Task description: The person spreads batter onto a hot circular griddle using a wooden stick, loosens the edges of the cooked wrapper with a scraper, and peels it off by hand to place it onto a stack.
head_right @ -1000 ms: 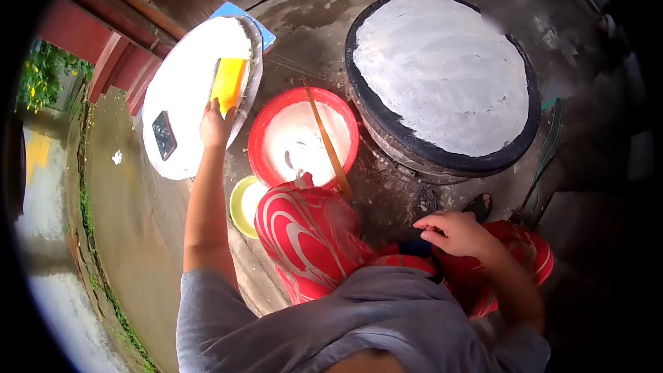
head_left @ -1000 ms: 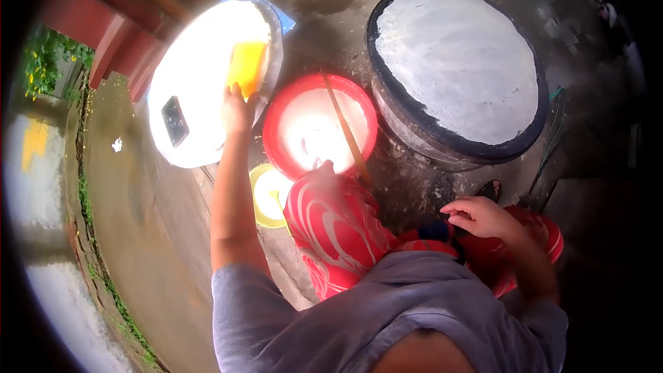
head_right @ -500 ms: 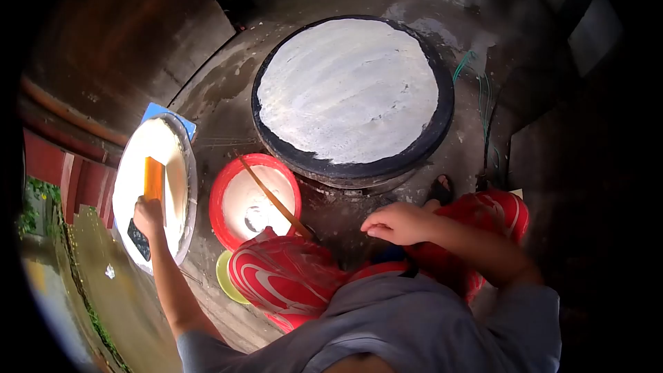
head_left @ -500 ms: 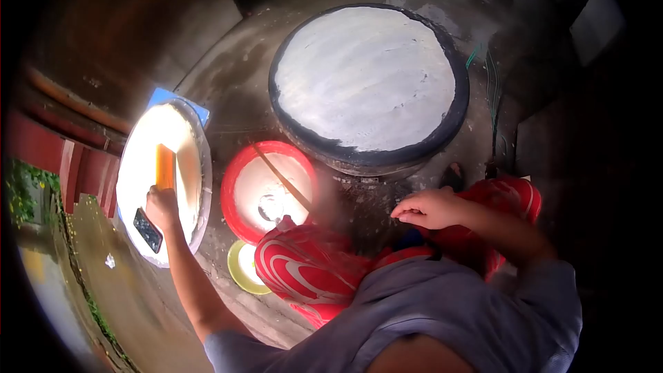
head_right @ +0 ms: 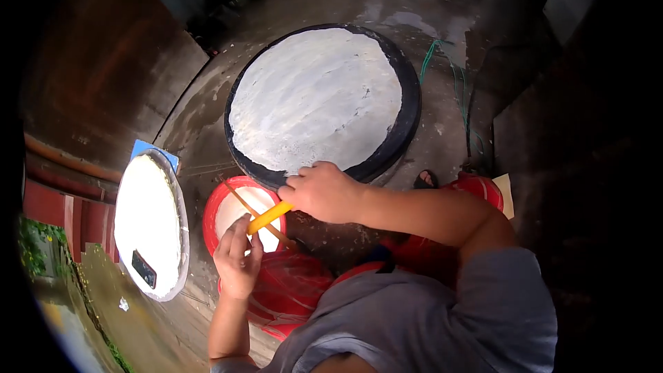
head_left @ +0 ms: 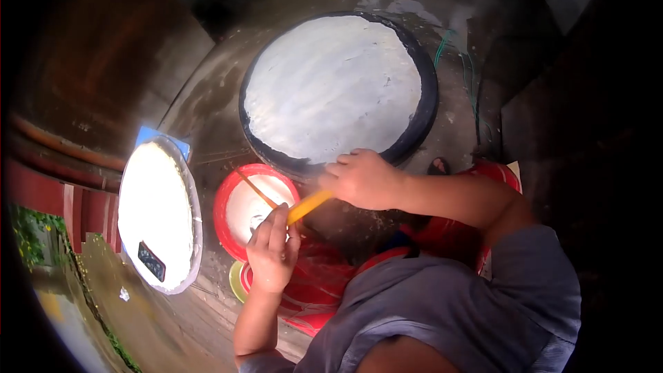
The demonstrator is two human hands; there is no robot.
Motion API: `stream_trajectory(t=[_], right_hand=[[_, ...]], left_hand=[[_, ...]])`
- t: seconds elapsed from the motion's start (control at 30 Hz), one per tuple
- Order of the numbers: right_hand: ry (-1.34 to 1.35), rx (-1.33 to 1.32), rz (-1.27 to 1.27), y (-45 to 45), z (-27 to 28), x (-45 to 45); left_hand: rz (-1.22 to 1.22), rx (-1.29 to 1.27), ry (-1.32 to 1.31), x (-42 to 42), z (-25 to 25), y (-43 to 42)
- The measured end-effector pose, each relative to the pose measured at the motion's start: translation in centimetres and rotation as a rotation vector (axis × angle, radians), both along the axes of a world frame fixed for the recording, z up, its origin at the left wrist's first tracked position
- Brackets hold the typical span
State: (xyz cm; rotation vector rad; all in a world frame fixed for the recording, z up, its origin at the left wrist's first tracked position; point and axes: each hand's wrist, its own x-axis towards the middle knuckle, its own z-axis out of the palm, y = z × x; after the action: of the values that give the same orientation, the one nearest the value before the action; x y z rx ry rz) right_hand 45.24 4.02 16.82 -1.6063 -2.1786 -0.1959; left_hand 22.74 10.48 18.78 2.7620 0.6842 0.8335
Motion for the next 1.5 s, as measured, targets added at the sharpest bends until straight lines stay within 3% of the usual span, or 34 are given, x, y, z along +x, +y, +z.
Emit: stream_trajectory(t=[0.07, 0.13, 0.17, 0.23, 0.27, 0.3, 0.4, 0.53, 0.63, 0.7, 0.83, 0.9, 0.93, 1.03, 1.17, 1.3, 1.37, 1.5], right_hand=[[0.212, -0.289, -0.136, -0.7, -0.6, 3.7], [0.431, -0.119, -0.407, -0.8, -4.0, 9.9], [0.580, -0.169, -0.608, -1.1, -4.7, 13.7], [0.776, -0.002, -0.875, -2.1, -7.8, 21.1], [0.983, 0.071, -0.913, -2.6, -10.4, 24.8], [1.099, 0.045, -1.014, -2.9, -8.1, 24.7], [1.196, 0.073, -1.138, -2.9, -9.8, 26.6], [1.255, 0.061, -1.159, -3.4, -11.5, 26.9], [1.198, 0.009, -1.131, -4.8, -11.5, 28.5], [0.789, -0.073, -1.288, -5.3, -10.6, 29.8], [0.808, -0.026, -1.273, -4.5, -10.8, 31.5], [0.442, 0.129, -1.161, -2.7, -12.5, 32.0], [0.441, 0.128, -1.159, -1.7, -12.2, 32.8], [0.414, -0.188, -1.471, 2.8, -8.8, 35.4], [0.167, -0.305, -1.360, 9.7, -6.9, 36.3], [0.226, -0.310, -1.461, 16.2, -7.9, 41.0], [0.077, -0.347, -1.374, 19.9, -7.5, 40.6], [0.059, -0.306, -1.349, 26.2, -8.1, 43.0]], left_hand=[[0.147, -0.144, -0.067, -0.2, 0.3, -0.3], [0.284, -0.227, -0.088, -2.5, -0.3, -0.1], [0.334, -0.170, -0.052, -4.1, -1.1, 0.0], [0.450, -0.125, -0.014, -7.3, -3.4, 0.1], [0.516, -0.136, -0.010, -8.4, -4.2, -0.2], [0.569, -0.235, -0.027, -9.0, -4.4, -0.6], [0.620, -0.325, -0.109, -8.9, -5.0, -1.6], [0.638, -0.197, -0.014, -8.5, -5.4, -1.8], [0.611, -0.317, -0.228, -7.6, -5.5, -2.0], [0.617, -0.278, -0.185, -8.1, -6.4, -2.0], [0.659, -0.257, -0.129, -7.8, -6.6, -2.0], [0.667, -0.254, -0.101, -7.9, -6.6, -1.7], [0.671, -0.247, -0.071, -7.7, -6.5, -1.3], [0.672, -0.256, -0.019, -6.9, -6.0, -0.8], [0.667, -0.270, 0.017, -5.8, -6.0, 0.0], [0.634, -0.307, -0.005, -4.8, -5.6, 1.0], [0.648, -0.327, 0.006, -4.3, -5.4, 1.4], [0.708, -0.397, 0.204, -3.0, -3.4, 2.5]])
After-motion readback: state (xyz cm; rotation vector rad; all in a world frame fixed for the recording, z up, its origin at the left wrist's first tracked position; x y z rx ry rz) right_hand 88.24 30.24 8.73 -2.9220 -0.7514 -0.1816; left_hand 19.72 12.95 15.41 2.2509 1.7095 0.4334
